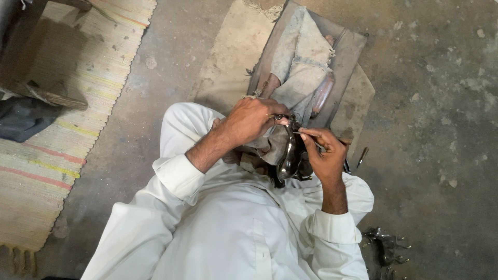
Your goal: The person sits cross-legged on the floor with a cloth-covered board on their lap and polishes a cast metal horse figurine using a small hand tool, rotating the figurine to work different surfaces. They then set the finished figurine on the floor with others and pick up another piece to continue.
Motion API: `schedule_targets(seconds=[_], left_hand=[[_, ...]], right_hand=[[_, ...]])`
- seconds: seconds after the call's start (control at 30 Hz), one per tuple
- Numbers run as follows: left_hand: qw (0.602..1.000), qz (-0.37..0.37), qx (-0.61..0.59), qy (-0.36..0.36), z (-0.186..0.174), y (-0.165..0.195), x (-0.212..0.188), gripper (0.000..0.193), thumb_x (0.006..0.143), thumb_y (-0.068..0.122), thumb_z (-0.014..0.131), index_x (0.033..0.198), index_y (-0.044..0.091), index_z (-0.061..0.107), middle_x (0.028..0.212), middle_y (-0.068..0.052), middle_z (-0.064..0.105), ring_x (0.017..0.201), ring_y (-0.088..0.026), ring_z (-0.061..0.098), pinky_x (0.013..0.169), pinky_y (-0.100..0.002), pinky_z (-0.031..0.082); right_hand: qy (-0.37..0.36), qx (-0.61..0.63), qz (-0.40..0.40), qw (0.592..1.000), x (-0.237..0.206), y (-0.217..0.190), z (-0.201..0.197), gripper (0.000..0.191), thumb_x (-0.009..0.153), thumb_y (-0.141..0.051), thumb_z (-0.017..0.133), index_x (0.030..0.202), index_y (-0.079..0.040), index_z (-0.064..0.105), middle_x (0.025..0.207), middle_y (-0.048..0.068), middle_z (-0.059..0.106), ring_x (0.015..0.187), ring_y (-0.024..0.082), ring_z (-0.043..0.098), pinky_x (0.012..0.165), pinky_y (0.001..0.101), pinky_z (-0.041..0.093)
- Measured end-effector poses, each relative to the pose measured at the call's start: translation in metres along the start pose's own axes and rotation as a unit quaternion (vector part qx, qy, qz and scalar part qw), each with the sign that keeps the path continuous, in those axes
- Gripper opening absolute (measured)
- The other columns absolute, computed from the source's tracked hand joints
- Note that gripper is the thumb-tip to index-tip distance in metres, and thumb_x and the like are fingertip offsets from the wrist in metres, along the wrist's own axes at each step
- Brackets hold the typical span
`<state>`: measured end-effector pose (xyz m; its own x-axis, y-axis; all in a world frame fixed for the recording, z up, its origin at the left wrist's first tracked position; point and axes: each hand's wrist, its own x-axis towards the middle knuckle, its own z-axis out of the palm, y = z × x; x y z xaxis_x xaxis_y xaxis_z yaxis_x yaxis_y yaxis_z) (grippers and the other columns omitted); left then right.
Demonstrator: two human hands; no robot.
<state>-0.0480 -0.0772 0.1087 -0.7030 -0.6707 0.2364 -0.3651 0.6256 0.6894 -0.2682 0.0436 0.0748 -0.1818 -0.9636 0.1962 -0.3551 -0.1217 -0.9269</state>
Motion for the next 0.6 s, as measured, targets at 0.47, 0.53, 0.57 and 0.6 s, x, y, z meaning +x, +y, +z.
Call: schedule_targets(seconds=[0.47, 0.53, 0.57, 0.6], left_hand=[[1.000, 0.001, 0.010, -0.004, 0.000, 0.000, 0.002, 0.028, 0.096, 0.039, 0.065, 0.109, 0.016, 0.075, 0.099, -0.005, 0.076, 0.092, -0.032, 0.072, 0.077, -0.047, 0.054], [1.000, 0.004, 0.008, -0.002, 0.000, 0.000, 0.001, 0.028, 0.095, 0.039, 0.066, 0.108, 0.016, 0.075, 0.099, -0.005, 0.076, 0.092, -0.032, 0.072, 0.077, -0.047, 0.054], [1.000, 0.004, 0.007, -0.001, 0.000, 0.000, 0.001, 0.028, 0.095, 0.039, 0.066, 0.108, 0.016, 0.075, 0.099, -0.005, 0.076, 0.092, -0.032, 0.072, 0.077, -0.047, 0.054], [1.000, 0.005, 0.007, -0.001, 0.001, 0.000, 0.001, 0.028, 0.095, 0.038, 0.067, 0.108, 0.016, 0.075, 0.099, -0.006, 0.076, 0.092, -0.032, 0.072, 0.077, -0.047, 0.054]], right_hand=[[-0.047, -0.020, -0.010, 0.999, 0.014, 0.001, -0.007, 0.012, 0.100, 0.005, 0.068, 0.111, 0.005, 0.071, 0.106, 0.009, 0.077, 0.094, 0.007, 0.071, 0.081, 0.0203, 0.055], [-0.054, -0.035, -0.013, 0.998, 0.015, -0.002, -0.009, 0.012, 0.099, 0.006, 0.068, 0.110, 0.005, 0.071, 0.106, 0.010, 0.076, 0.094, 0.008, 0.071, 0.082, 0.0211, 0.056], [-0.059, -0.039, -0.014, 0.997, 0.016, -0.003, -0.010, 0.011, 0.099, 0.006, 0.068, 0.109, 0.005, 0.071, 0.105, 0.010, 0.076, 0.094, 0.008, 0.071, 0.081, 0.0212, 0.056], [-0.063, -0.044, -0.013, 0.997, 0.016, -0.004, -0.011, 0.010, 0.099, 0.006, 0.069, 0.108, 0.005, 0.072, 0.104, 0.010, 0.076, 0.093, 0.008, 0.071, 0.080, 0.0213, 0.055]])
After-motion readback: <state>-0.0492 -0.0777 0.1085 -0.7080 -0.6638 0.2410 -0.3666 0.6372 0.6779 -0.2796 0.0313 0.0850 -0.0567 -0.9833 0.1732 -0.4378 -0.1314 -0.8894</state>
